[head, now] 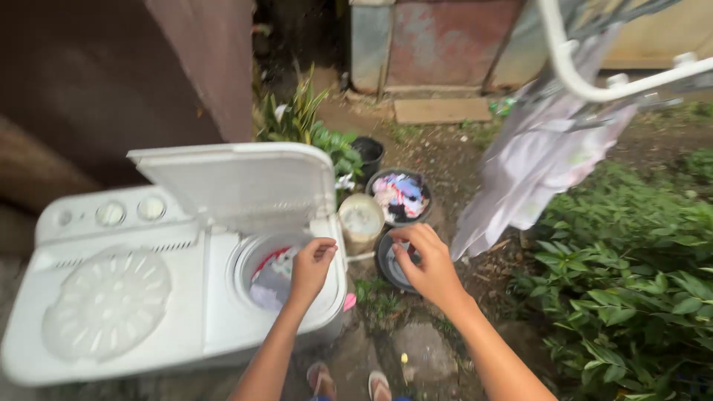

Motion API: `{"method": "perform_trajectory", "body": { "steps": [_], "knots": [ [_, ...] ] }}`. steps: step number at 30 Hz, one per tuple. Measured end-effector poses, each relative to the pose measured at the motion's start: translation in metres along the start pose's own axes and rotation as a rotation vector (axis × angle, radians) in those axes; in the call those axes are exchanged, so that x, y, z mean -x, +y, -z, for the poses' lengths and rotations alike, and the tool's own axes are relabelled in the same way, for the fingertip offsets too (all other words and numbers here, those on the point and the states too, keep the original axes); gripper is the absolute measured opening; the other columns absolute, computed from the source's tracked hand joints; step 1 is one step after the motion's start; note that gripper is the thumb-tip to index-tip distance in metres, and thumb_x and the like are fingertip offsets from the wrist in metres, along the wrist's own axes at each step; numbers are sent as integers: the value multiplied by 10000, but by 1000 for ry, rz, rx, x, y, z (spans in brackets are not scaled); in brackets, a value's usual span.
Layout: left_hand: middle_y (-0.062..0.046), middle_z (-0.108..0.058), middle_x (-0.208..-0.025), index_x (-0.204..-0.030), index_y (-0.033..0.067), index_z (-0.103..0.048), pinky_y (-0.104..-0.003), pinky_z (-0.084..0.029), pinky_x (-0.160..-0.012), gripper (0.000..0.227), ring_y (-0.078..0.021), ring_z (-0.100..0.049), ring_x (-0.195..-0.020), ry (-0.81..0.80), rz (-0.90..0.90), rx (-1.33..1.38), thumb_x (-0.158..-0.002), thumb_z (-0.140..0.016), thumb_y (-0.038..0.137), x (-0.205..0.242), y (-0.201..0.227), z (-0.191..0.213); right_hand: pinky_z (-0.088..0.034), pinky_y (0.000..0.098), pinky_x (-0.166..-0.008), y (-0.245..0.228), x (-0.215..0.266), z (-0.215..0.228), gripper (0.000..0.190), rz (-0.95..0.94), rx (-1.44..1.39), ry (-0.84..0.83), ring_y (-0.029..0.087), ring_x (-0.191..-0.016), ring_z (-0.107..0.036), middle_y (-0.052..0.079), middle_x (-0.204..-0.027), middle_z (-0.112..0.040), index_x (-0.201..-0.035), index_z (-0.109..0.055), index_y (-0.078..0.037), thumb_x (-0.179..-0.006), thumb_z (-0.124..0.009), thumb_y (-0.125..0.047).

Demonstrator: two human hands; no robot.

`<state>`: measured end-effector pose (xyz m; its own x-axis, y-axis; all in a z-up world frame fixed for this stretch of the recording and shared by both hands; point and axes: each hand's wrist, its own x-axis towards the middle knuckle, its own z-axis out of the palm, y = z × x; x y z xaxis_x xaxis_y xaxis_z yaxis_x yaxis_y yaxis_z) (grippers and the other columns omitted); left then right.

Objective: Removing small laundry items from a washing machine and hanging them on a peg hanger.

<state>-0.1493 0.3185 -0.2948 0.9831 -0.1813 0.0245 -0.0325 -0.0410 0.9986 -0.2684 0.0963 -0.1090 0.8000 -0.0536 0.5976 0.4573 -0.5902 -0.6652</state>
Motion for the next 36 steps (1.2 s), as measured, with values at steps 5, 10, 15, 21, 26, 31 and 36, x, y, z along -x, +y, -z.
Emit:
{"method": "perform_trajectory", "body": {
  "steps": [5,10,15,21,26,31,36],
  "knots": [
    [-67,-728,-1029,-1039,70,-734,-414,-509,-876,152,-277,-683,-967,200,-75,-746,-889,-716,77,102,-41,109,-517,399,-778,60,44,-112,168,-95,-28,-468,315,-965,-626,132,-1003,-668,-1022,-700,-19,-854,-692,-22],
    [-63,-660,-1009,-1019,88,-734,-474,-408,-952,202,-298,-581,-1041,228,-148,-1091,-818,-718,67,122,-63,148,-532,447,-879,109,39,-229,190,27,-53,-576,362,-1018,-646,140,-1022,-685,-1043,-706,-35,-864,-654,3],
    [-20,-659,-1024,-953,109,-727,-454,-393,-983,144,-272,-562,-1067,199,-128,-816,-812,-749,92,115,-63,156,-555,460,-883,178,67,-358,331,-275,232,-1177,383,-1039,-686,205,-1118,-718,-1183,-680,-75,-858,-633,-41],
    [-17,-660,-1035,-960,115,-732,-443,-392,-984,152,-262,-567,-1075,142,-92,-758,-811,-754,103,111,-61,160,-501,499,-1000,242,139,-401,414,-273,613,-1402,406,-1250,-564,180,-1367,-601,-1344,-589,-117,-932,-609,-149],
    [-21,-661,-1050,-973,111,-732,-438,-384,-978,154,-264,-567,-1079,88,-39,-750,-820,-751,111,107,-52,164,-504,480,-1005,208,102,-393,365,-211,783,-1530,309,-1320,-543,77,-1375,-620,-1298,-643,-160,-939,-633,-221],
    [-13,-670,-1057,-981,108,-732,-433,-380,-984,157,-255,-574,-1088,52,-42,-705,-824,-741,110,103,-50,164,-471,468,-1019,160,39,-366,294,-113,780,-1449,246,-1270,-588,39,-1242,-700,-1177,-730,-205,-891,-670,-230],
    [-56,-666,-1053,-1004,99,-714,-479,-411,-926,229,-305,-589,-1043,158,-84,-694,-805,-791,182,80,-34,147,-568,427,-850,127,-17,-322,272,-236,-2,-983,306,-945,-713,125,-1008,-739,-1145,-692,-111,-875,-722,-127]
  ]
}}
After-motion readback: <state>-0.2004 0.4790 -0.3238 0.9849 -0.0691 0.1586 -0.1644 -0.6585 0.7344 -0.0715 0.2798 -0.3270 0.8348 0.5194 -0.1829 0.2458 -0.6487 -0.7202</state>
